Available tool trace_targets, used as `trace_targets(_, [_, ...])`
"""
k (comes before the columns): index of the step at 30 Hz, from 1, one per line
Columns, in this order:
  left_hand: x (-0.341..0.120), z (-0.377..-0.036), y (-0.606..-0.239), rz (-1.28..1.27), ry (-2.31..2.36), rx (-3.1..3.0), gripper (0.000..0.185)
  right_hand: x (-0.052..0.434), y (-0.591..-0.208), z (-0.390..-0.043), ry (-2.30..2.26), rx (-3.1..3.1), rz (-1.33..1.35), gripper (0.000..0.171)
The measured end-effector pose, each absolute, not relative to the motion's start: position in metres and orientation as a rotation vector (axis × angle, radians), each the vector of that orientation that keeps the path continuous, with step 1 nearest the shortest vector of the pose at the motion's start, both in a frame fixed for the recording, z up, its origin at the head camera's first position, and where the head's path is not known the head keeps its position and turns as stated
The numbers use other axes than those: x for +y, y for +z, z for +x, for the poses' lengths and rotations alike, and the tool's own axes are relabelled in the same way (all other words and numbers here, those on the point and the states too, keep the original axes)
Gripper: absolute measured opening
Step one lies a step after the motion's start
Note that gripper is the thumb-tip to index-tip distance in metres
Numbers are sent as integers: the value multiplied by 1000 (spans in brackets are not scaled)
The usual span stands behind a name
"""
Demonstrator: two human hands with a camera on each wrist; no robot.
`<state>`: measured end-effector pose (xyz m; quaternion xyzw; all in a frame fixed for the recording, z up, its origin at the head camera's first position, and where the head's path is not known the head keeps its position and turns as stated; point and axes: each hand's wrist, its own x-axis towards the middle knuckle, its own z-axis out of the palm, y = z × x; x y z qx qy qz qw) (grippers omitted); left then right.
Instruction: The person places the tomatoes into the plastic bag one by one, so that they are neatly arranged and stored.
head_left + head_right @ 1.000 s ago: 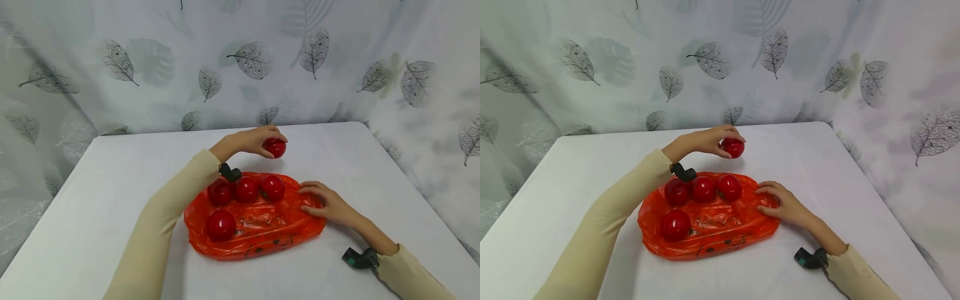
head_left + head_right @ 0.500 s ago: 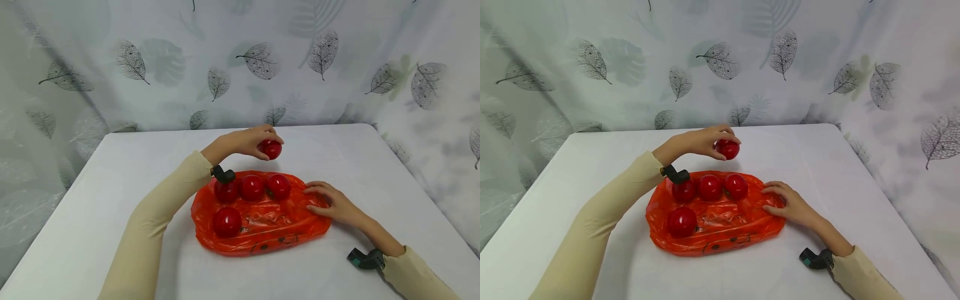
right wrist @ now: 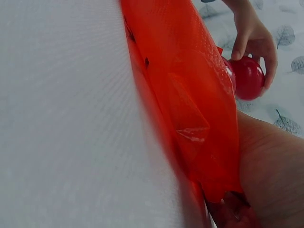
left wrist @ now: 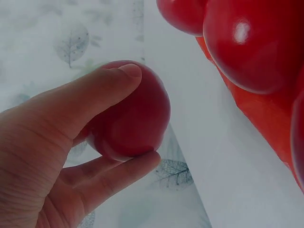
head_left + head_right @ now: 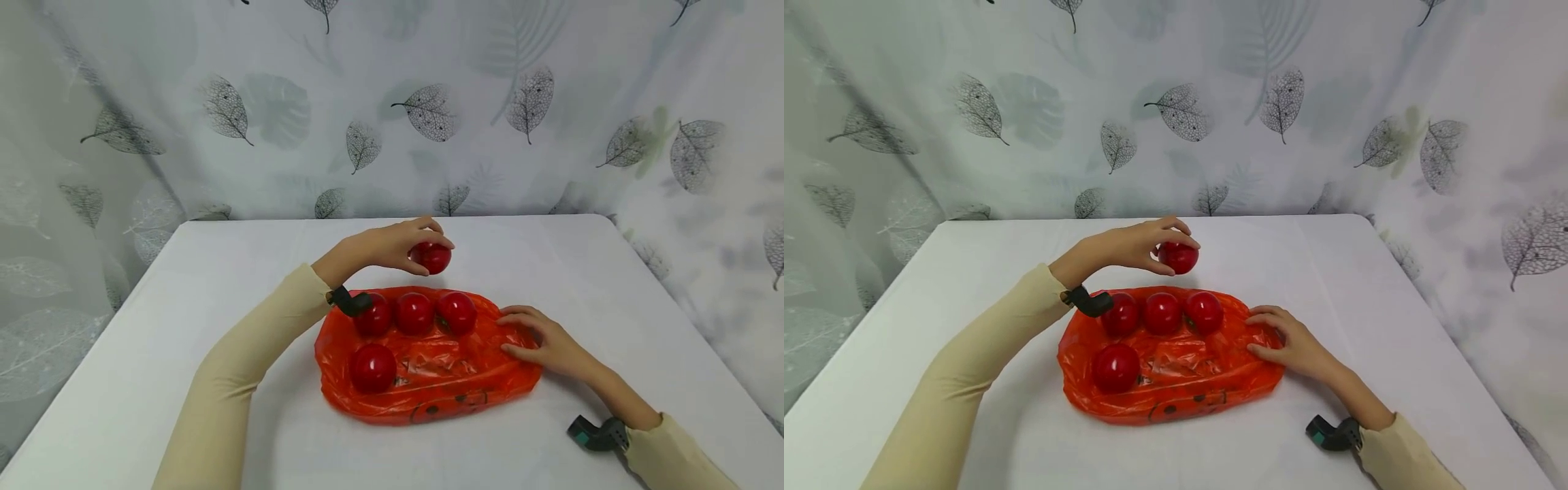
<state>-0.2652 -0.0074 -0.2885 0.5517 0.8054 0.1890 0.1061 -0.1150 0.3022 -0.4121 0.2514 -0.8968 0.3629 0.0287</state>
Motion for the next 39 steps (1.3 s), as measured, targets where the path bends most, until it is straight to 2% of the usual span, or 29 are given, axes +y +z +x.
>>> trace_targets(28, [-13, -182, -286, 1805, 368, 2119, 52, 300, -415, -108, 1124, -2786, 747, 37])
trace_targets(39, [-16, -162, -292, 1898, 291, 2076, 53, 300, -413, -114, 1137, -2778, 760, 38])
